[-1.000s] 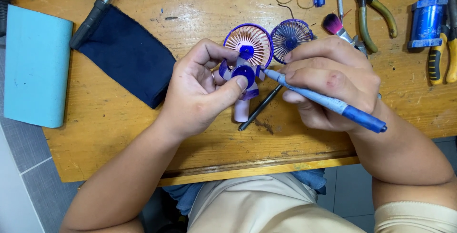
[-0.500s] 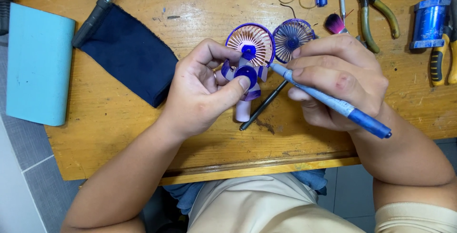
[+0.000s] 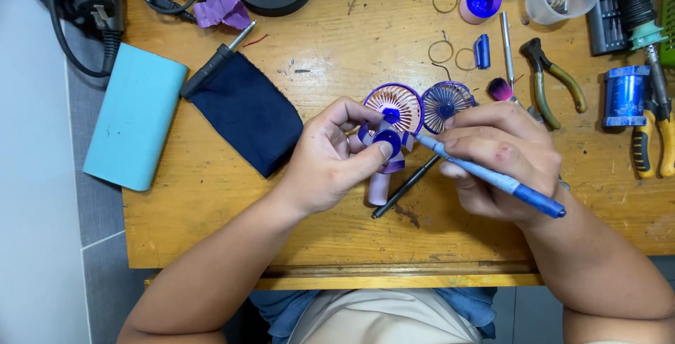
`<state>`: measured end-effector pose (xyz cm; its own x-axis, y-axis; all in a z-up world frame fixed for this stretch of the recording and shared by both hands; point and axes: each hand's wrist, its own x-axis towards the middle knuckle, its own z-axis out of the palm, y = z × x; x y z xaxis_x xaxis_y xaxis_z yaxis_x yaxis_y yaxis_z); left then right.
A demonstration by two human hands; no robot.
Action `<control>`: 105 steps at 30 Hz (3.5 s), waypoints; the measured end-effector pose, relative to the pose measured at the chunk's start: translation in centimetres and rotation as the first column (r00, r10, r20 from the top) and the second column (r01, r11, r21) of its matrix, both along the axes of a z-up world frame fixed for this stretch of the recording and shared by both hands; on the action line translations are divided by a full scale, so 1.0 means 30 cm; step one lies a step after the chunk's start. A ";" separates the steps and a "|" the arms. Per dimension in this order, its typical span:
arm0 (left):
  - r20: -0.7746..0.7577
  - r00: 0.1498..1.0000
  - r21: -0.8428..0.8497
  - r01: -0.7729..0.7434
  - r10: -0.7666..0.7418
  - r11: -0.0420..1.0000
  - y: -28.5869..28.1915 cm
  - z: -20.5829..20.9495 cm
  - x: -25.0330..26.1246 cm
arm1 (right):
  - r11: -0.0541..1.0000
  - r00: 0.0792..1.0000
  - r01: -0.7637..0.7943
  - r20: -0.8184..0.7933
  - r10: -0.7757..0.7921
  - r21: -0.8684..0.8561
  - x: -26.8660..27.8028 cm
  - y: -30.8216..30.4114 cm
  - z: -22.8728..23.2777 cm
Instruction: Marking a fan component with a marker, applying a substance with a brush, and pouring liquid from a container onto the part.
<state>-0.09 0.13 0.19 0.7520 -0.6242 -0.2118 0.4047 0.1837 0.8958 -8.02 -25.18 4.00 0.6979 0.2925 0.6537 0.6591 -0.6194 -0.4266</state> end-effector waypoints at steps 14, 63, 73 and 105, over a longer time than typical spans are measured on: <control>0.044 0.996 -0.122 0.079 -0.074 0.989 -0.003 0.030 -0.005 | 0.999 0.998 0.041 0.051 -0.040 -0.018 0.001 -0.009 -0.002; 0.093 0.996 0.082 -0.009 0.002 0.997 0.001 0.026 0.004 | 0.992 0.996 -0.074 -0.047 0.070 -0.100 -0.001 -0.032 0.026; 0.136 0.991 0.110 -0.001 -0.014 0.994 0.003 0.028 0.005 | 0.987 0.983 -0.151 -0.113 0.143 -0.063 0.009 -0.014 0.027; 0.155 0.988 0.122 -0.001 -0.018 0.993 0.002 0.034 0.006 | 0.990 0.998 -0.041 -0.059 0.033 -0.135 -0.008 -0.021 0.043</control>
